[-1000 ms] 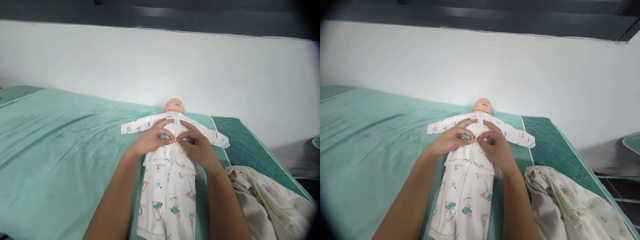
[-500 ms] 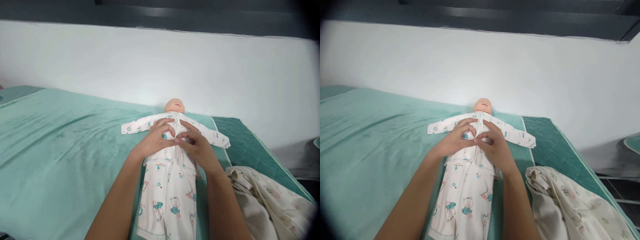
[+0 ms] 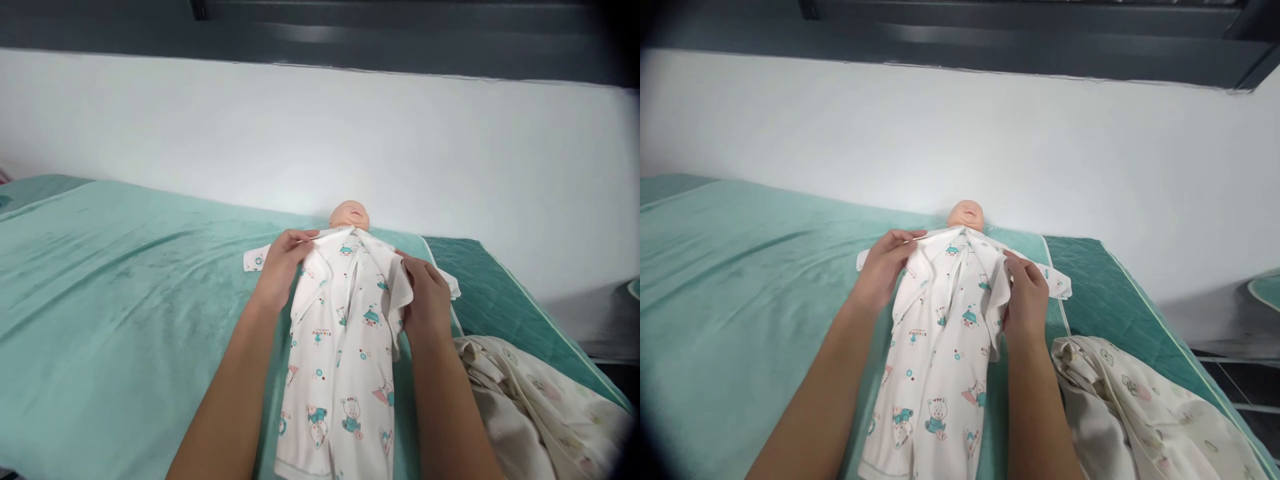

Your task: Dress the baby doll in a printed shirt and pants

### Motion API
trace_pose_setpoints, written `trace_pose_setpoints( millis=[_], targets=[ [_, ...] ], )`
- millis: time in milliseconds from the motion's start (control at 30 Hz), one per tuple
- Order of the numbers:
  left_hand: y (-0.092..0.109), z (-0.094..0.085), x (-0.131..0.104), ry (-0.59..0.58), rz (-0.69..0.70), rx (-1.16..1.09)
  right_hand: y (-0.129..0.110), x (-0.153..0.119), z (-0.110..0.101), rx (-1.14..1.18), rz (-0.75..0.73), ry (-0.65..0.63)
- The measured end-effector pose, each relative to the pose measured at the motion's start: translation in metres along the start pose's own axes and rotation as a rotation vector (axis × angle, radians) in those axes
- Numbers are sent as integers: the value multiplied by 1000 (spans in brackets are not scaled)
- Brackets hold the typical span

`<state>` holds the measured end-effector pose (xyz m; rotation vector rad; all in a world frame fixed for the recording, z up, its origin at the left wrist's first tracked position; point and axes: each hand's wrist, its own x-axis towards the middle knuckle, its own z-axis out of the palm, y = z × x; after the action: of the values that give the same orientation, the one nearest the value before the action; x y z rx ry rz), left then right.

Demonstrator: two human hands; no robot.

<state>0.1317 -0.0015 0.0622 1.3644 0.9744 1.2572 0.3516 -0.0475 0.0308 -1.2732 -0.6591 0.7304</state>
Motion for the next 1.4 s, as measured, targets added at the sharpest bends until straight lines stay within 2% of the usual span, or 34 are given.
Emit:
trace_pose_setpoints(
  millis=[67,100,233,300,400,467,567,633,733,833,933,1000,1067,1200,1267,1333,1400],
  targets=[
    [-6,-2,5,151,-58,23,6,6,-2,-66,-9,88],
    [-9,-1,7,167,-78,72,8,8,-2,-119,-33,80],
    [-17,7,11,117,-43,320,6,2,4,-326,-119,-76],
    [-20,9,12,111,-35,394,4,-1,6,-373,-113,-104],
    [-22,1,17,74,-50,454,7,7,0,-361,-120,-130],
    [-25,-11,21,155,-40,510,11,18,-11,-368,-132,-45],
    [-29,-31,25,411,-51,676,17,35,-30,-461,-117,237],
    [-30,-37,25,500,-44,852,20,39,-36,-570,-188,324],
    [-32,-32,26,430,101,1080,23,35,-29,-726,-469,216],
    [-34,-21,29,220,302,1115,26,30,-11,-771,-673,23],
    [-40,-16,35,-30,370,1062,25,40,1,-825,-650,-81],
    [-43,-17,39,-93,350,1066,23,55,4,-914,-573,-115],
    [-46,-20,41,-72,316,1094,19,74,1,-1003,-485,-116],
    [-47,-28,46,10,249,1182,18,114,-14,-1140,-251,-25],
    [-46,-32,47,58,191,1237,21,127,-21,-1161,-157,-67],
    [-46,-34,47,98,123,1267,24,132,-25,-1138,-188,-103],
    [-46,-35,47,130,86,1273,23,127,-25,-1119,-383,-85]
  ],
)
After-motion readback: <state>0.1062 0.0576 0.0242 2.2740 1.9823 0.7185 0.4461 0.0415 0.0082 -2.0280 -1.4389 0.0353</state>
